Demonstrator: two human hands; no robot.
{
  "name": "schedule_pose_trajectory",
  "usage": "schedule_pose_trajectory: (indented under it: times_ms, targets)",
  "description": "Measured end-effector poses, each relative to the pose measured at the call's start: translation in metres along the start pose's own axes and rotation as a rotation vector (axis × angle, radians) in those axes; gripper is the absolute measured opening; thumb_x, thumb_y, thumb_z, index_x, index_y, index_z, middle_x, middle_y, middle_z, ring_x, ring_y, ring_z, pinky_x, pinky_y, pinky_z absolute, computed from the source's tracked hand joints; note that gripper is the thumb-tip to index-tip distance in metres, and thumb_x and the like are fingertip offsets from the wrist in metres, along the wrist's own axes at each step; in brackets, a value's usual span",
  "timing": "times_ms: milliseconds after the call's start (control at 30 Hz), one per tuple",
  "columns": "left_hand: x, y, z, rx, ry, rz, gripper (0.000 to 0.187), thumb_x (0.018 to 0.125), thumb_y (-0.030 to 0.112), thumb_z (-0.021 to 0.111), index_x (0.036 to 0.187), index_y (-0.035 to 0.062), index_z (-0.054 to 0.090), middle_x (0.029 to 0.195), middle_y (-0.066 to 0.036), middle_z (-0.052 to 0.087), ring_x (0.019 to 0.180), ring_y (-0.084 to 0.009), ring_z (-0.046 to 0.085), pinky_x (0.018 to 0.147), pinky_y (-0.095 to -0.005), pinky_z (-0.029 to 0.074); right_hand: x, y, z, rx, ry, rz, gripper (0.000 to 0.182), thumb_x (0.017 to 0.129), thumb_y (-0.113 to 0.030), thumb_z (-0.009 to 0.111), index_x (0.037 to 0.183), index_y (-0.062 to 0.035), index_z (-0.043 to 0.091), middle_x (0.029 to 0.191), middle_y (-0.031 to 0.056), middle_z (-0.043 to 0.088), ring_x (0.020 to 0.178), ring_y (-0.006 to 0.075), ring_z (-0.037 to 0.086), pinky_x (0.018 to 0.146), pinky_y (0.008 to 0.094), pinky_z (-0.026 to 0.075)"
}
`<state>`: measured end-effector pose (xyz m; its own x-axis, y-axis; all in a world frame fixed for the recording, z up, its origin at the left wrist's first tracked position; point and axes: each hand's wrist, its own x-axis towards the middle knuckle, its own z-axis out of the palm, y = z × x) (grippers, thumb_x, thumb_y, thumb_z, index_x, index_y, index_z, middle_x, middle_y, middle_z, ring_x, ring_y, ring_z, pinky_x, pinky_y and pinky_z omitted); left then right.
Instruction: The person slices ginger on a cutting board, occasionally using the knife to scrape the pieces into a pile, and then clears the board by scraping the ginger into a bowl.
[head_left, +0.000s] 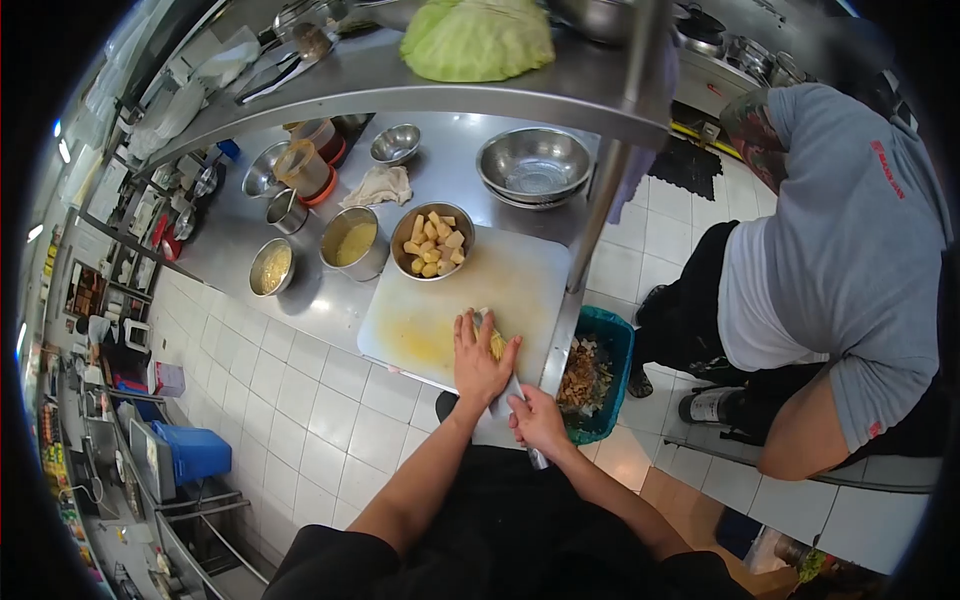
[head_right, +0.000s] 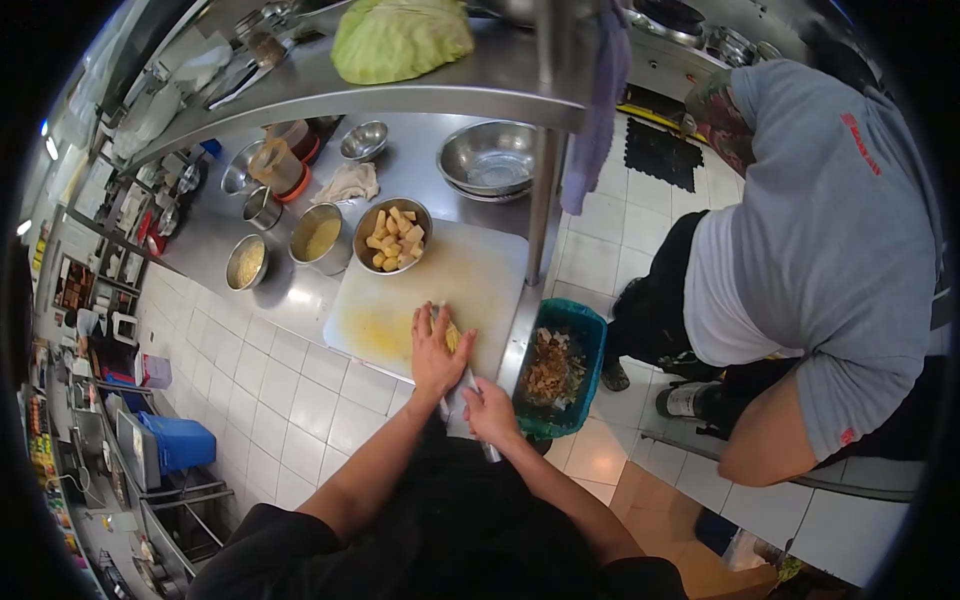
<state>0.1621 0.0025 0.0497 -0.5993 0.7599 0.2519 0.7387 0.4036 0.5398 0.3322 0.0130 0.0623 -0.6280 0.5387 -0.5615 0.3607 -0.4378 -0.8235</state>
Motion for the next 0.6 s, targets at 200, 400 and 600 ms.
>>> schedule_pose_trajectory:
  times_ms: [200, 400, 600]
  targets:
    - [0.007, -0.030, 0.009, -0.344, 0.109, -0.022, 0.050, 0.110, 0.027, 0.069, 0.153, 0.0034, 0.065, 0.167, -0.028, 0.049, 0.157, -0.0518, 0.042, 0.130, -0.0592, 0.035, -0.005, -0.005, 0.042, 0.058, 0.096, -0.085, 0.020, 0.119, -0.021, 0.060, 0.131, -0.0058, 0.067, 0.076, 0.0010, 0.063, 0.051, 0.0097, 0.056, 0.045, 0.0283, 0.045]
    - [0.099, -0.079, -0.085, -0.419, 0.221, 0.126, 0.045, 0.111, 0.023, 0.068, 0.149, -0.0020, 0.065, 0.164, -0.029, 0.050, 0.155, -0.0528, 0.044, 0.130, -0.0598, 0.035, 0.026, -0.098, 0.142, 0.030, 0.188, -0.165, 0.022, 0.119, -0.020, 0.061, 0.132, -0.0041, 0.067, 0.075, 0.0008, 0.062, 0.052, 0.0094, 0.056, 0.046, 0.0283, 0.045]
    - [0.250, -0.233, -0.126, -0.343, 0.245, -0.140, 0.050, 0.111, 0.035, 0.066, 0.142, -0.0041, 0.070, 0.141, -0.034, 0.068, 0.140, -0.0533, 0.057, 0.122, -0.0558, 0.043, 0.119, -0.190, 0.239, -0.003, 0.067, -0.128, 0.019, 0.117, -0.019, 0.062, 0.121, -0.0003, 0.064, 0.075, 0.0036, 0.062, 0.053, 0.0112, 0.055, 0.048, 0.0306, 0.045]
